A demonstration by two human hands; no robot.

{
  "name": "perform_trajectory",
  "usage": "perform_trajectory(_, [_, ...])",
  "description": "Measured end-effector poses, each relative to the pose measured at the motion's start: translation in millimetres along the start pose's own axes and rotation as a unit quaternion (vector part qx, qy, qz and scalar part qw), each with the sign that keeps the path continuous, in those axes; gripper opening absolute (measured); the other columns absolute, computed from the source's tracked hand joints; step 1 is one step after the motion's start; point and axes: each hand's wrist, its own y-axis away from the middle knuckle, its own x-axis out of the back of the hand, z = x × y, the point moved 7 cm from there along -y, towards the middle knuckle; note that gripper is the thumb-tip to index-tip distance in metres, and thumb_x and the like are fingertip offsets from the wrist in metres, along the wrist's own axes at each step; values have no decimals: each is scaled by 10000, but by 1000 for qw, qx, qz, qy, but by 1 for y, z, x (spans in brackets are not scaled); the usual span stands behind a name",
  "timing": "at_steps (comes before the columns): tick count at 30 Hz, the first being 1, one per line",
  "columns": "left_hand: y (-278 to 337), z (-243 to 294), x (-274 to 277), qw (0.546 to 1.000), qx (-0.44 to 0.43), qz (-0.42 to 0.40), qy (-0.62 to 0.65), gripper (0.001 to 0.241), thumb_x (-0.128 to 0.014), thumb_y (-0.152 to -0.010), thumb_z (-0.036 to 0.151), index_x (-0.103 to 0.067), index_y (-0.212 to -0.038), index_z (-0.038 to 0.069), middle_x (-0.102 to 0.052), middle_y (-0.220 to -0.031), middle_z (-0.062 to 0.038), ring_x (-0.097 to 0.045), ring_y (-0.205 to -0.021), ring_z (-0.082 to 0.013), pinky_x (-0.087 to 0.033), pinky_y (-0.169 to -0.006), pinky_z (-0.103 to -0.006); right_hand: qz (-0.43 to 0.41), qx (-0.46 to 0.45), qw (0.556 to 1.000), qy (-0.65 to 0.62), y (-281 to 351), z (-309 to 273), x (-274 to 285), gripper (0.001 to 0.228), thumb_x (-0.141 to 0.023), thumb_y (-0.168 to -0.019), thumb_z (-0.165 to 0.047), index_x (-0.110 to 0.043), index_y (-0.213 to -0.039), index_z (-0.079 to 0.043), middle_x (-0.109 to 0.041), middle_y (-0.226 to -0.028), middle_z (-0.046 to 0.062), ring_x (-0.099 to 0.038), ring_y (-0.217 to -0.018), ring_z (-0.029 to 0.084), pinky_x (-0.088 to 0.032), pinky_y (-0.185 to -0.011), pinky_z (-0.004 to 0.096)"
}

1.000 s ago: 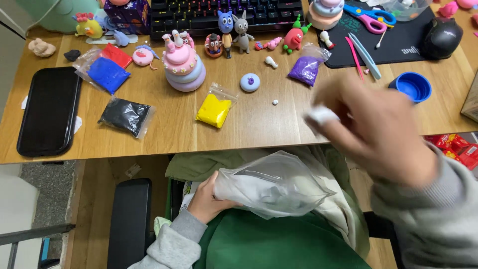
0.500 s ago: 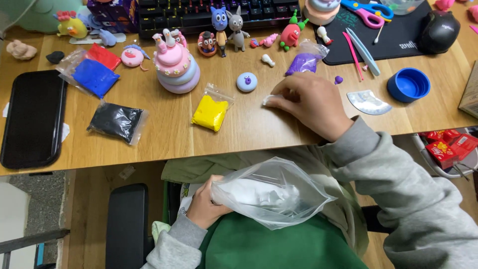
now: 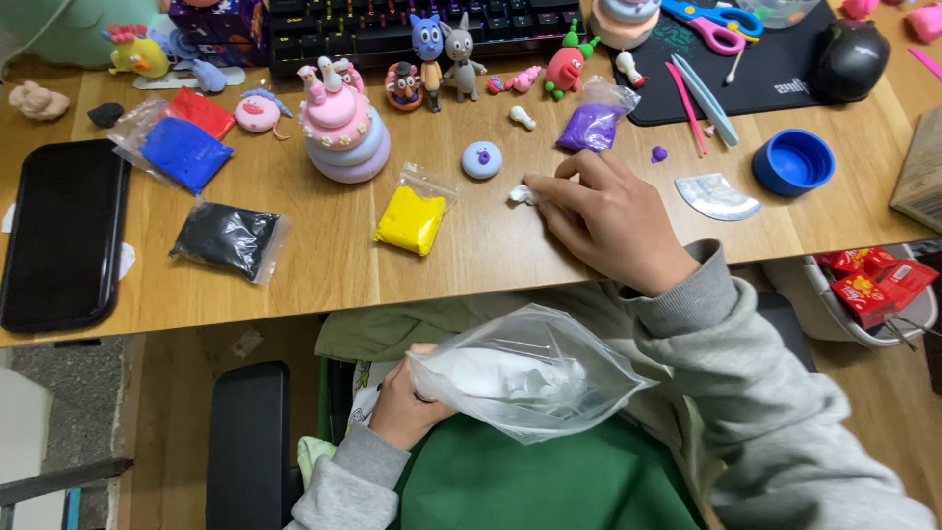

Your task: Molding and assembling small clay figurines on a desk

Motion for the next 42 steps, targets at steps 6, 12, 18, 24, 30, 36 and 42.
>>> perform_trajectory(6, [0, 6, 0, 999, -34, 1, 13, 690, -864, -632, 413, -581, -1165, 79, -700, -1046, -57, -670, -964, -185, -541, -795, -316, -17, -25, 999, -33, -1, 3, -1, 265, -604, -953, -144, -673, -1207, -113, -537, -966, 80, -533, -895, 276, -435, -591, 401])
perform_trajectory(12, [-2, 13, 2, 1000, -16, -18, -5, 630, -855, -636, 463, -609, -1097, 111, -708, -960, -27, -673, -889, -156, -516, -708, -272, -18, -31, 998, -46, -1, 7, -3, 292, -587, -930, -118, -659, -1213, -121, -551, -990, 86, -546, -904, 294, -443, -685, 407])
perform_trajectory(18, [-8, -32, -4, 999, 9, 34, -20, 675, -866, -565, 415, -678, -1094, 41, -728, -1078, -130, -689, -1032, -267, -555, -862, -383, -22, -46, 997, -54, 4, 8, -4, 318, -587, -929, -115, -652, -1240, -128, -552, -1012, 80, -537, -932, 294, -445, -680, 414])
perform_trajectory(24, [-7, -19, -3, 1000, 3, 22, -18, 697, -862, -576, 388, -659, -1153, 54, -716, -1141, -123, -669, -1092, -256, -528, -935, -374, -16, -55, 997, -55, 9, 6, -2, 311, -560, -937, -89, -631, -1239, -110, -565, -1062, 97, -526, -934, 309, -437, -744, 420])
perform_trajectory(30, [-5, 23, 2, 999, -36, -2, 12, 655, -795, -653, 502, -680, -1146, 87, -698, -1114, -59, -685, -1057, -234, -561, -853, -374, -19, -72, 995, -68, 11, 10, -4, 306, -566, -950, -70, -633, -1247, -103, -559, -1060, 89, -522, -924, 301, -426, -712, 409])
perform_trajectory(36, [-4, 75, 6, 992, -72, -22, 105, 605, -803, -641, 379, -641, -1125, 55, -720, -1098, -76, -679, -1049, -205, -517, -940, -352, 9, -52, 992, -115, 13, 8, 1, 287, -570, -982, -36, -612, -1261, -85, -578, -1037, 113, -547, -924, 308, -439, -761, 398])
perform_trajectory(42, [-5, 100, 19, 968, -198, -3, 152, 649, -779, -718, 443, -583, -1179, 30, -643, -1143, -101, -640, -1069, -230, -497, -950, -367, 173, -129, 948, -236, 52, 4, 30, 349, -442, -921, 138, -619, -1194, 14, -576, -1160, 190, -567, -954, 254, -458, -782, 320])
